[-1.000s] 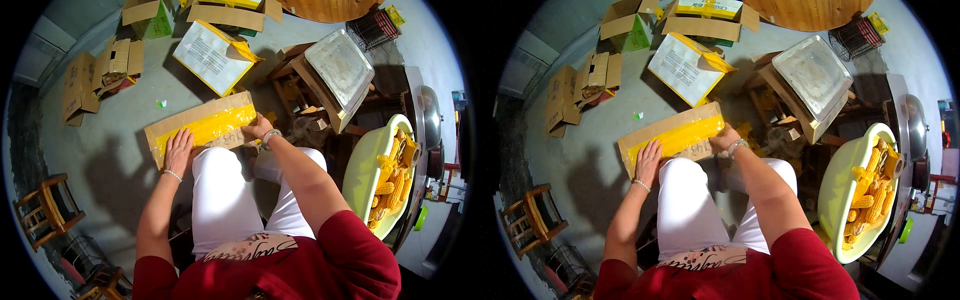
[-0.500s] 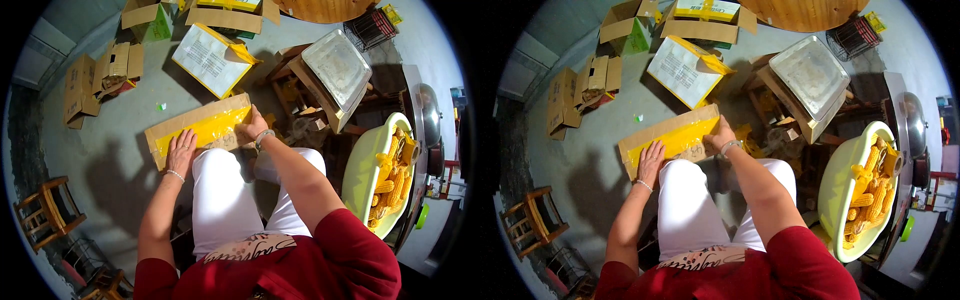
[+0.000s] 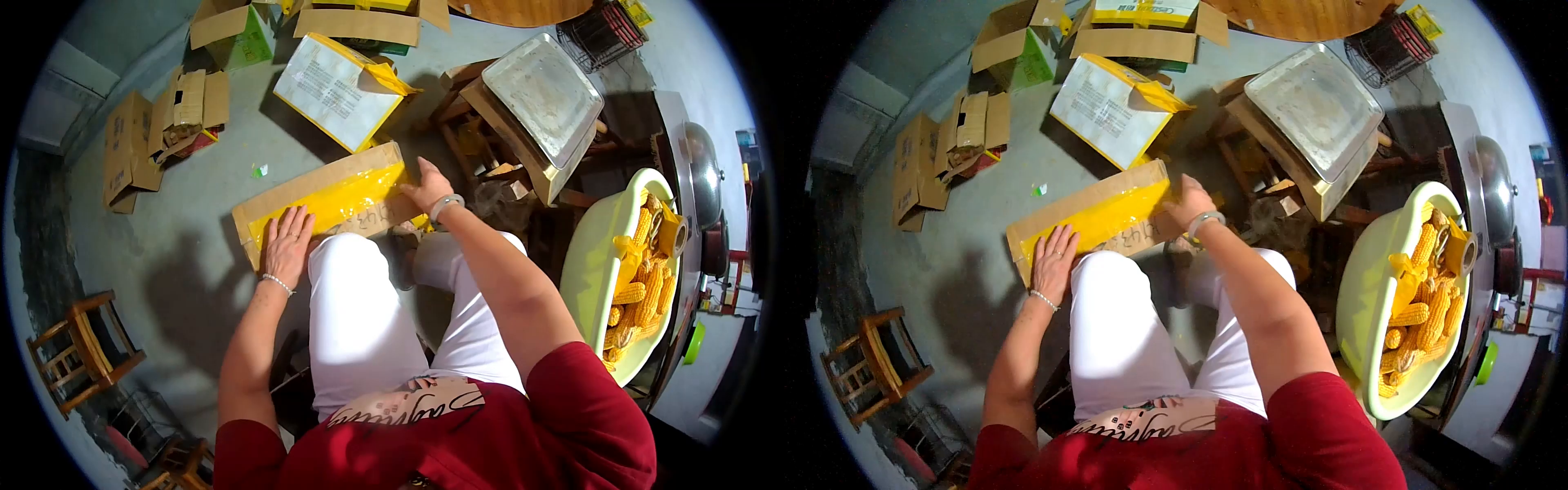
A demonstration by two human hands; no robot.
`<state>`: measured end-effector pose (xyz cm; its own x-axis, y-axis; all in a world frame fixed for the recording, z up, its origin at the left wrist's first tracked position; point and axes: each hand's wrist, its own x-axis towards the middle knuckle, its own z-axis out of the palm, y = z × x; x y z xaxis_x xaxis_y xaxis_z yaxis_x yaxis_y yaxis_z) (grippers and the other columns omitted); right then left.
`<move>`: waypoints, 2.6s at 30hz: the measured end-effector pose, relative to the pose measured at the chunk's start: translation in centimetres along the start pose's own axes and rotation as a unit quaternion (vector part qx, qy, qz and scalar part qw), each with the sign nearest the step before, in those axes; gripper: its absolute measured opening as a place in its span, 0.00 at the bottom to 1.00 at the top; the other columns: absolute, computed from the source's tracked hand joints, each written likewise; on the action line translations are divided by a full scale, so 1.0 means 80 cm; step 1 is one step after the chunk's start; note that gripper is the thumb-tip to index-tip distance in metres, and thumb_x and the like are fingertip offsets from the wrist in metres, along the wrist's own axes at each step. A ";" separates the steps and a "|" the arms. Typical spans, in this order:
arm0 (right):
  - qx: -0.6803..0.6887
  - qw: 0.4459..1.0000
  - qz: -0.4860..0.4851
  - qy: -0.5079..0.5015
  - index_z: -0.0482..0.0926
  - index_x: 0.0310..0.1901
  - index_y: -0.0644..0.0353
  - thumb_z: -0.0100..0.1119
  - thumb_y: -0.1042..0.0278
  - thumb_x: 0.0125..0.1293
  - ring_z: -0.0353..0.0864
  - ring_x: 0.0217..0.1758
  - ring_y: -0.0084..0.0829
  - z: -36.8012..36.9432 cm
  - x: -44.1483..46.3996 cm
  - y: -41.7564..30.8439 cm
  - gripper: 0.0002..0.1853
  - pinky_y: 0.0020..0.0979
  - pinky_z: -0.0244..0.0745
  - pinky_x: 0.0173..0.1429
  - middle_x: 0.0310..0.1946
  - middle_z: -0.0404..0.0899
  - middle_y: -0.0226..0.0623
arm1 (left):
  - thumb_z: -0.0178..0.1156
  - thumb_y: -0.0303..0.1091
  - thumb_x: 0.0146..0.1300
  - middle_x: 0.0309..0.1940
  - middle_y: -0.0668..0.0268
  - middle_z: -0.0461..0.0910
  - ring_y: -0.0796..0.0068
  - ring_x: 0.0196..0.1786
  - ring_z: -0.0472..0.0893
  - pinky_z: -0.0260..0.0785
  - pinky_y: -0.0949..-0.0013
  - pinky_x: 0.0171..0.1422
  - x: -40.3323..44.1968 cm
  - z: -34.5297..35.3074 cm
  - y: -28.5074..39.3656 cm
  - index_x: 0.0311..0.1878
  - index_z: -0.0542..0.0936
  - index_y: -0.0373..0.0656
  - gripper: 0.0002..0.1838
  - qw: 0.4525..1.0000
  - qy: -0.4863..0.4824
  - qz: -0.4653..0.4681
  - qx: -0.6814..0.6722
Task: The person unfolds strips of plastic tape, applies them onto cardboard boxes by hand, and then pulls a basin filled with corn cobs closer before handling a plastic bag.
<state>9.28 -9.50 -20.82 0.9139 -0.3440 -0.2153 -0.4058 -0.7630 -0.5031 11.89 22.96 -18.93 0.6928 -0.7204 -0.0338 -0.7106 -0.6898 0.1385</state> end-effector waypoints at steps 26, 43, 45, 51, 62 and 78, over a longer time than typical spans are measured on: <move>-0.115 0.951 -0.195 -0.211 0.73 0.52 0.64 0.60 0.66 0.53 0.78 0.40 0.48 -0.262 -0.138 -0.070 0.23 0.41 0.72 0.44 0.40 0.78 0.48 | 0.41 0.33 0.65 0.66 0.61 0.60 0.63 0.70 0.58 0.46 0.51 0.70 -0.011 0.005 0.005 0.62 0.67 0.47 0.21 0.998 -0.067 0.008 -0.012; 0.005 0.991 0.072 0.116 0.75 0.51 0.67 0.54 0.82 0.50 0.77 0.50 0.30 -0.500 -0.276 0.113 0.22 0.32 0.72 0.55 0.44 0.79 0.41 | 0.39 0.33 0.69 0.63 0.58 0.66 0.62 0.66 0.63 0.48 0.59 0.70 -0.024 0.016 0.002 0.62 0.66 0.38 0.20 0.995 -0.044 -0.056 -0.073; -0.003 0.987 0.099 0.123 0.76 0.51 0.67 0.54 0.82 0.48 0.77 0.50 0.31 -0.503 -0.285 0.138 0.23 0.32 0.72 0.55 0.44 0.79 0.41 | 0.39 0.33 0.69 0.62 0.58 0.66 0.62 0.64 0.65 0.48 0.59 0.70 -0.024 0.015 0.003 0.61 0.67 0.37 0.20 0.995 -0.051 -0.061 -0.053; -0.105 0.936 0.158 0.298 0.79 0.46 0.63 0.58 0.78 0.50 0.81 0.47 0.34 -0.510 -0.310 0.238 0.18 0.32 0.74 0.49 0.42 0.81 0.44 | 0.40 0.32 0.68 0.58 0.59 0.70 0.62 0.61 0.67 0.51 0.59 0.69 -0.027 0.003 0.008 0.57 0.70 0.37 0.18 0.996 -0.049 -0.025 -0.071; -0.263 0.850 0.299 0.344 0.74 0.51 0.59 0.61 0.61 0.49 0.77 0.49 0.45 -0.600 -0.322 0.403 0.25 0.38 0.70 0.52 0.44 0.79 0.49 | 0.43 0.32 0.66 0.49 0.57 0.75 0.58 0.54 0.72 0.56 0.58 0.66 -0.035 0.006 0.009 0.49 0.76 0.38 0.15 0.997 -0.021 -0.016 -0.076; -0.265 0.874 0.317 0.256 0.73 0.48 0.69 0.64 0.64 0.48 0.79 0.44 0.41 -0.637 -0.264 0.600 0.25 0.33 0.72 0.46 0.39 0.80 0.46 | 0.46 0.31 0.64 0.55 0.55 0.72 0.56 0.58 0.69 0.59 0.61 0.63 -0.043 -0.014 0.012 0.52 0.74 0.36 0.16 0.999 0.035 0.015 0.000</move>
<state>-29.97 -66.71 2.24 0.4352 -0.8860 0.1602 -0.9003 -0.4298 0.0689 8.97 24.88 -17.59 0.6775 -0.7345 0.0389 -0.7316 -0.6675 0.1384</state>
